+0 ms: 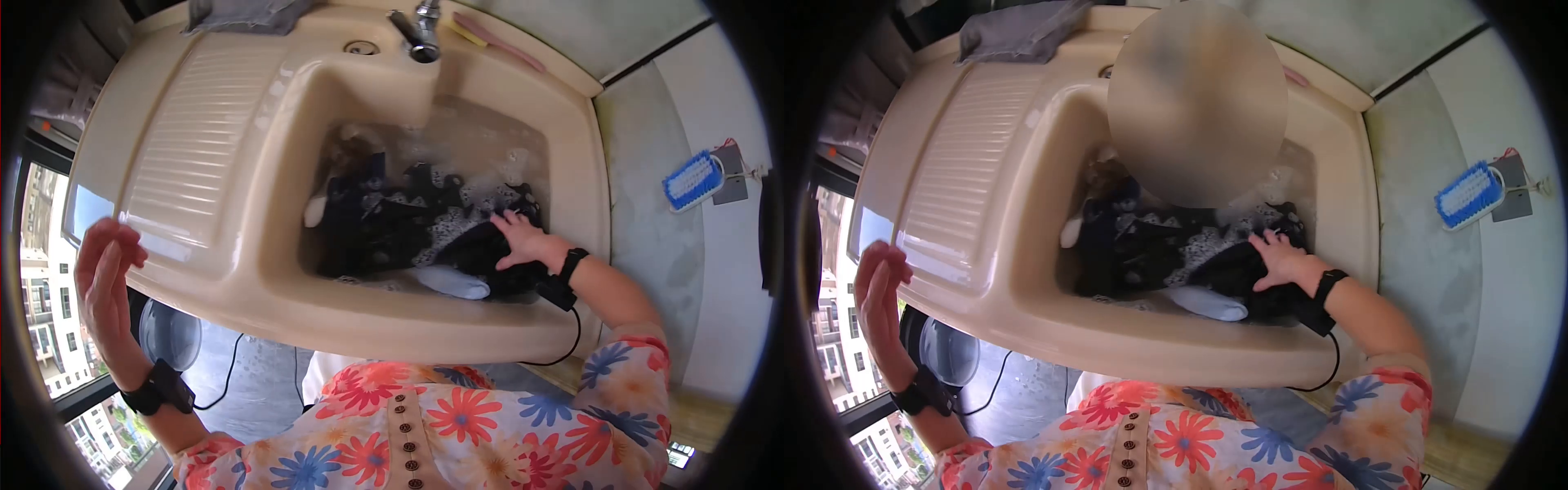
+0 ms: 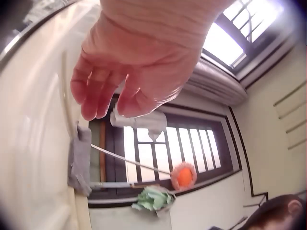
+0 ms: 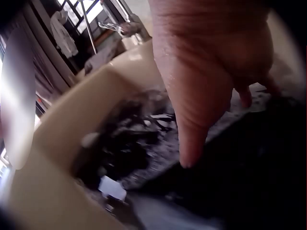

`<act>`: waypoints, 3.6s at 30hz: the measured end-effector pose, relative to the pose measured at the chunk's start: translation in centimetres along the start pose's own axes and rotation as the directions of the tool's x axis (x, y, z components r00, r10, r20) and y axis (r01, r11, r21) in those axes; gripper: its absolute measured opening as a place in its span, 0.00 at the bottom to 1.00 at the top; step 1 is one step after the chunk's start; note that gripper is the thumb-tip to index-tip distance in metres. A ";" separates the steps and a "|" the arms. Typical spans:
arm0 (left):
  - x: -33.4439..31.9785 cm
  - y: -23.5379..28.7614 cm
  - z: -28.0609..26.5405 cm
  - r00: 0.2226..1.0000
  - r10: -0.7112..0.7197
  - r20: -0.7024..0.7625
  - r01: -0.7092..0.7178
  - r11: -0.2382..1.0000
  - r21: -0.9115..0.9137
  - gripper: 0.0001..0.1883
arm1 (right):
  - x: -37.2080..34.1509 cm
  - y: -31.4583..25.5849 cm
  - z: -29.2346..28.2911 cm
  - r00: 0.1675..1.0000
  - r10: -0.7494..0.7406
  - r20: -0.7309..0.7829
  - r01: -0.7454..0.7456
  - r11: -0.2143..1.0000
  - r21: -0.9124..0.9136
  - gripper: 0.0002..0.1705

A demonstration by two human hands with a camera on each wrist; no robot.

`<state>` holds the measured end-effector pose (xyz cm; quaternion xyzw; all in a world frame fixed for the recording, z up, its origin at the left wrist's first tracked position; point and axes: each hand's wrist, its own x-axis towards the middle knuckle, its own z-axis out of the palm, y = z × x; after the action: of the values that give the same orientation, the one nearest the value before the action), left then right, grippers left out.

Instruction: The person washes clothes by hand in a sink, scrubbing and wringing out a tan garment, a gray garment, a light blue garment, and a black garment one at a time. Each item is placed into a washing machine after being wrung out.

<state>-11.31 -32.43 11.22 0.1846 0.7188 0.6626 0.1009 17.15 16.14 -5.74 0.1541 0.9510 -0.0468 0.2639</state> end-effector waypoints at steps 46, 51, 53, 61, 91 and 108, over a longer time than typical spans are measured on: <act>0.6 -15.4 38.8 -0.317 -0.597 0.737 -0.637 0.710 0.301 0.26 | 2.7 0.9 2.0 0.964 -0.150 0.217 0.111 0.977 0.183 0.27; 3.6 -18.1 35.6 -0.219 -0.777 0.591 -0.892 0.405 0.202 0.18 | 3.1 5.1 -1.6 0.983 -0.175 0.060 0.085 0.713 0.696 0.19; 5.0 -15.9 35.1 -0.020 -0.707 0.707 -0.851 0.383 0.360 0.18 | 2.6 6.4 -2.9 0.999 -0.016 0.052 -0.034 0.565 0.825 0.15; 4.0 -15.4 38.1 0.467 -0.254 0.847 -0.671 0.522 0.527 0.32 | 4.1 9.3 -3.9 0.942 0.336 -0.022 -0.058 0.227 0.972 0.14; 12.7 -18.0 34.1 0.763 -0.398 0.509 -0.126 0.681 0.722 0.19 | 1.4 3.8 -2.9 0.957 -0.210 0.199 0.124 0.919 0.375 0.24; 4.2 -15.1 38.9 -0.063 -0.492 0.868 -0.678 0.659 0.325 0.25 | 8.1 8.5 -1.1 0.977 0.162 0.139 -0.206 0.543 0.814 0.28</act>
<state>-1.95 4.04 -7.29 0.6831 0.5763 -0.0494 0.4458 12.71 26.54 -9.08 0.3569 0.7908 -0.4606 0.1873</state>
